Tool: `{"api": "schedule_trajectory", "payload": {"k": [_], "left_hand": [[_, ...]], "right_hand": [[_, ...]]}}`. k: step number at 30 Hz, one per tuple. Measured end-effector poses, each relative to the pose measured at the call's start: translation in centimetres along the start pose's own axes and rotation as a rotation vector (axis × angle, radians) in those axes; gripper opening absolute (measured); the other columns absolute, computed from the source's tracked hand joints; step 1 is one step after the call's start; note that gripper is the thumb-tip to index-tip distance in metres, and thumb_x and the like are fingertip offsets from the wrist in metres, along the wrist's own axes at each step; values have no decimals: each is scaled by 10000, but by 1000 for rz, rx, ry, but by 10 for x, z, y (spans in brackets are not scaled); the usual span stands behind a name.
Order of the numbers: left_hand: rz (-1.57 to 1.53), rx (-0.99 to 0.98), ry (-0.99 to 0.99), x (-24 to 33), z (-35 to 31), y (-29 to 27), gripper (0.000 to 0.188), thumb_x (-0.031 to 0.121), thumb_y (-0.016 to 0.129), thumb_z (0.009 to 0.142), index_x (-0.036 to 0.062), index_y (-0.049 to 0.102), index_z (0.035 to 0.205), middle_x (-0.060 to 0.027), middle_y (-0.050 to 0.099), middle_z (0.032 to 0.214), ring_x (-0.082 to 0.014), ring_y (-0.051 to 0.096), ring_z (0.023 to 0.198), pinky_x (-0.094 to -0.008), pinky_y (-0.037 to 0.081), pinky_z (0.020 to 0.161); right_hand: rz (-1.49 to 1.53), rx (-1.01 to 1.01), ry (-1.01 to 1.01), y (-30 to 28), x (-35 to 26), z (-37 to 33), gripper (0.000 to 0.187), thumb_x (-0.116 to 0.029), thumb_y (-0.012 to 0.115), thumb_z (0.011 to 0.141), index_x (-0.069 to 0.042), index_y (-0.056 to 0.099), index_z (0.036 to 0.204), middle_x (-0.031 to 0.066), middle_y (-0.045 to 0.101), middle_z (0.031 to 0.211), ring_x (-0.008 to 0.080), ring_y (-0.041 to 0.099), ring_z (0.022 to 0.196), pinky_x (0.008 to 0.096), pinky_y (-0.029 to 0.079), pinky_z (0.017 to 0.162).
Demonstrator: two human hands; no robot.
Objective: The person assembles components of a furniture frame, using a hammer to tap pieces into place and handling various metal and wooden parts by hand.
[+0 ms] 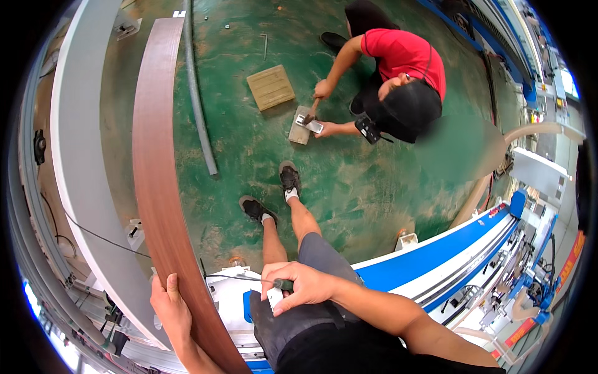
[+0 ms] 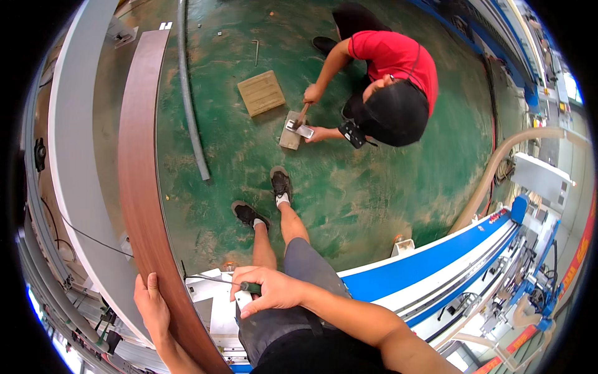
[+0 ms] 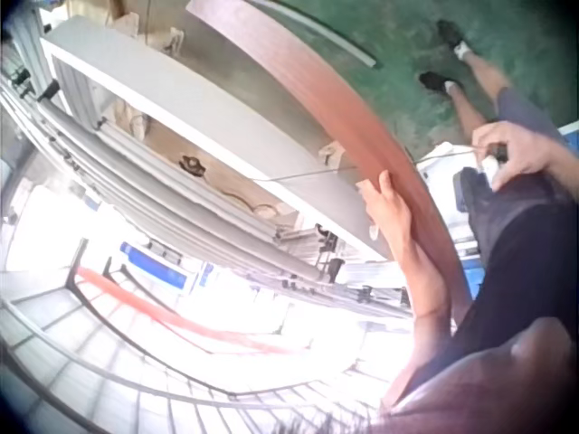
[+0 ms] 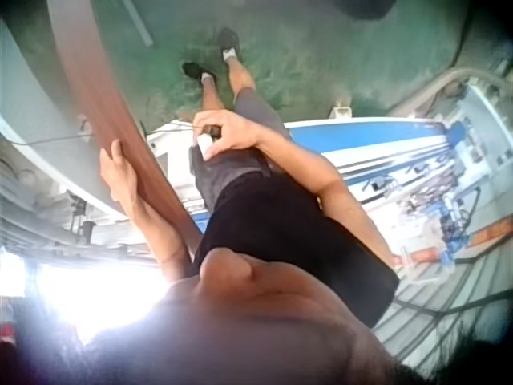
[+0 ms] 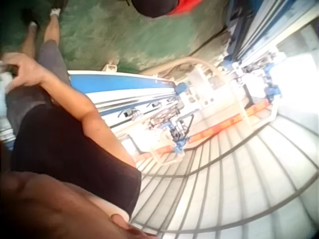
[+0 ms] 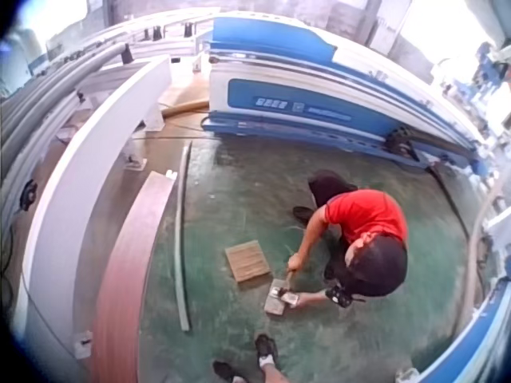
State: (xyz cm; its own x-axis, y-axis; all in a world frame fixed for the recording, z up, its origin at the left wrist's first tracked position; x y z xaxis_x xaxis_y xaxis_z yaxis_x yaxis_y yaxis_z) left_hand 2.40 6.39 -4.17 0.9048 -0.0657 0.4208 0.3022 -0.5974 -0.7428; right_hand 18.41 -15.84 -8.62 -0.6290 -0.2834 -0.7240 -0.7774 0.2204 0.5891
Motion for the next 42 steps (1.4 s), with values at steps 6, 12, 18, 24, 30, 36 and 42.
{"api": "schedule_trajectory", "payload": {"k": [6,12,18,24,30,36,42], "left_hand": [[22,-37,-132,7,17,18,419,358,551,1073,-57,600,1093,-155,671,929,-224,579,832,-370,494,806],[31,25,-123,-21,36,42,478,412,581,1046,-66,571,1015,-239,669,900,-356,590,786,-433,494,783],[4,40,-153,-58,47,61,495,426,572,1048,-69,580,1051,-244,676,927,-374,607,806,-437,498,798],[-6,106,-151,-92,72,72,465,395,586,1048,-67,607,1098,-231,692,955,-345,630,840,-414,505,819],[-66,134,-142,-111,86,67,395,340,601,1051,-54,606,1080,-198,680,909,-228,589,812,-381,504,796],[37,94,-159,-108,105,69,419,363,603,1047,-54,574,1021,-185,648,859,-233,501,763,-369,492,772],[-41,80,-97,-103,138,83,456,391,604,1045,-61,562,1000,-185,630,842,-256,481,749,-383,483,760]], "right_hand": [[-118,-77,5,-22,-19,22,282,-173,879,791,-10,707,944,80,624,989,219,630,933,340,495,828],[-213,-223,63,-48,-13,50,325,-195,856,808,15,677,979,108,626,989,281,641,934,376,498,804],[-316,-346,202,-49,17,74,415,-201,835,791,59,667,1068,162,623,1053,375,627,1020,424,485,880],[-365,-330,189,-54,47,103,428,-198,849,768,62,668,1057,159,633,1038,370,632,1006,422,488,856],[-337,-286,95,-49,65,121,362,-247,857,809,16,664,965,126,599,951,345,627,900,415,482,767],[-311,-286,85,-53,73,129,367,-242,861,811,20,670,983,122,599,948,322,615,890,401,478,765],[-301,-250,-26,-75,68,142,367,-219,867,799,25,676,995,126,616,968,305,614,904,387,484,804]]}}
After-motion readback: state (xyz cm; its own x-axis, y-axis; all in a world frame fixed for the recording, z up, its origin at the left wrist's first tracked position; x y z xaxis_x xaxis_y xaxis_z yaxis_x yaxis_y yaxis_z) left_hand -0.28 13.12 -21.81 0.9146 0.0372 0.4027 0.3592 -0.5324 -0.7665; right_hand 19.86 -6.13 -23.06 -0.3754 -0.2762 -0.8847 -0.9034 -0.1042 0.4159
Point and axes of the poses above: each hand's wrist, its own z-axis towards the middle knuckle, its own y-axis out of the palm, x = y × z, the point moved 8 cm from there along z, towards the middle knuckle
